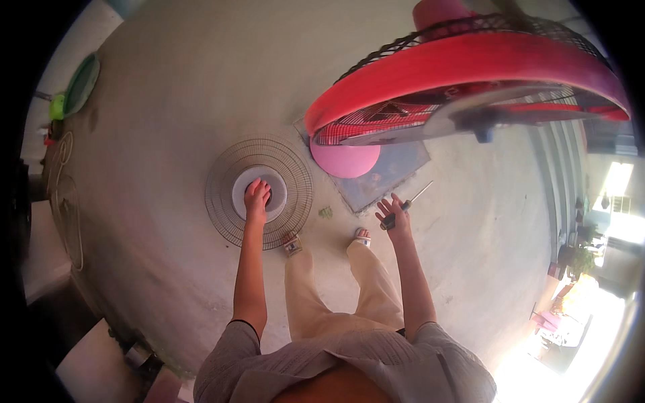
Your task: The person assembles a pink standing fan by attaching the front and rear wire cages to the fan head. They use a screwdriver to tighten the screws securing the cages in place.
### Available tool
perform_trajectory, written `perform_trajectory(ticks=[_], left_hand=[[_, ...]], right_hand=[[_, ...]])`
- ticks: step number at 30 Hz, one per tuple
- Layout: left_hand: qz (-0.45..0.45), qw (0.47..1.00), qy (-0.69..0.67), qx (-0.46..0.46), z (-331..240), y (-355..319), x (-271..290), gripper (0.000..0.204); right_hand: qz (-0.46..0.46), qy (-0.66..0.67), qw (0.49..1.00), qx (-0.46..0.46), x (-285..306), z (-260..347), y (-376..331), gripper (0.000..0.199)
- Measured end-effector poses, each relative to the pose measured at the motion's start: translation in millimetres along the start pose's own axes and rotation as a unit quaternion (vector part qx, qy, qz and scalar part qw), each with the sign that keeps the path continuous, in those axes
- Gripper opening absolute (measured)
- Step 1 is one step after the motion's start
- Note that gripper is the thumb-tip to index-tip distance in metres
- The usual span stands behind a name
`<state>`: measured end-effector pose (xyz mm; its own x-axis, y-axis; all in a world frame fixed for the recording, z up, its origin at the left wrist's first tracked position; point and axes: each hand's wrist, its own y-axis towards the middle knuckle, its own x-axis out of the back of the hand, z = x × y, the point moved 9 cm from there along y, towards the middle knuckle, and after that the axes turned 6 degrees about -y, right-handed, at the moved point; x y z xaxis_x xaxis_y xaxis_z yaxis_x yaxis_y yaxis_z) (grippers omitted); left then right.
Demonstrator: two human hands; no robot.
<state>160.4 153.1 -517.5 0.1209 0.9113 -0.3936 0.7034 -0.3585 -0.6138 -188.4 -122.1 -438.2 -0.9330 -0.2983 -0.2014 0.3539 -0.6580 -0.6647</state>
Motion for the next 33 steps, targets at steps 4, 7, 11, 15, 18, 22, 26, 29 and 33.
perform_trajectory(ticks=[4, 7, 11, 15, 18, 22, 26, 29, 33], left_hand=[[0.259, 0.959, -0.044, -0.104, -153.0, -110.2, -203.2, 0.09], [0.305, 0.919, -0.007, -0.251, -231.7, -179.4, -262.8, 0.103], [0.298, 0.9, 0.13, -0.29, -254.2, -200.8, -285.0, 0.098], [0.207, 0.923, 0.183, -0.268, -254.7, -209.6, -284.0, 0.065], [0.153, 0.942, 0.189, -0.233, -244.7, -211.0, -257.6, 0.047], [0.153, 0.942, 0.212, -0.212, -233.7, -198.0, -253.2, 0.052], [0.109, 0.958, 0.148, -0.22, -223.6, -191.0, -243.4, 0.035], [0.094, 0.96, 0.132, -0.229, -219.1, -190.9, -248.4, 0.036], [0.077, 0.958, 0.153, -0.23, -221.1, -187.8, -249.4, 0.036]], right_hand=[[-0.012, 0.083, 0.991, 0.104, 29.2, 123.8, 17.3, 0.049], [-0.01, 0.11, 0.977, 0.183, 35.9, 220.6, 26.1, 0.058], [0.021, 0.071, 0.967, 0.246, 33.7, 316.6, 53.8, 0.061], [0.127, 0.027, 0.966, 0.223, 3.7, 357.6, 65.1, 0.063], [0.215, 0.055, 0.957, 0.187, -20.1, 355.1, 64.9, 0.059], [0.262, 0.038, 0.951, 0.162, -18.2, 356.1, 71.1, 0.052], [0.283, 0.001, 0.948, 0.147, -21.3, 365.2, 58.7, 0.048], [0.3, -0.033, 0.94, 0.16, -22.2, 371.0, 63.0, 0.045], [0.319, -0.073, 0.928, 0.177, -26.5, 378.4, 71.9, 0.044]])
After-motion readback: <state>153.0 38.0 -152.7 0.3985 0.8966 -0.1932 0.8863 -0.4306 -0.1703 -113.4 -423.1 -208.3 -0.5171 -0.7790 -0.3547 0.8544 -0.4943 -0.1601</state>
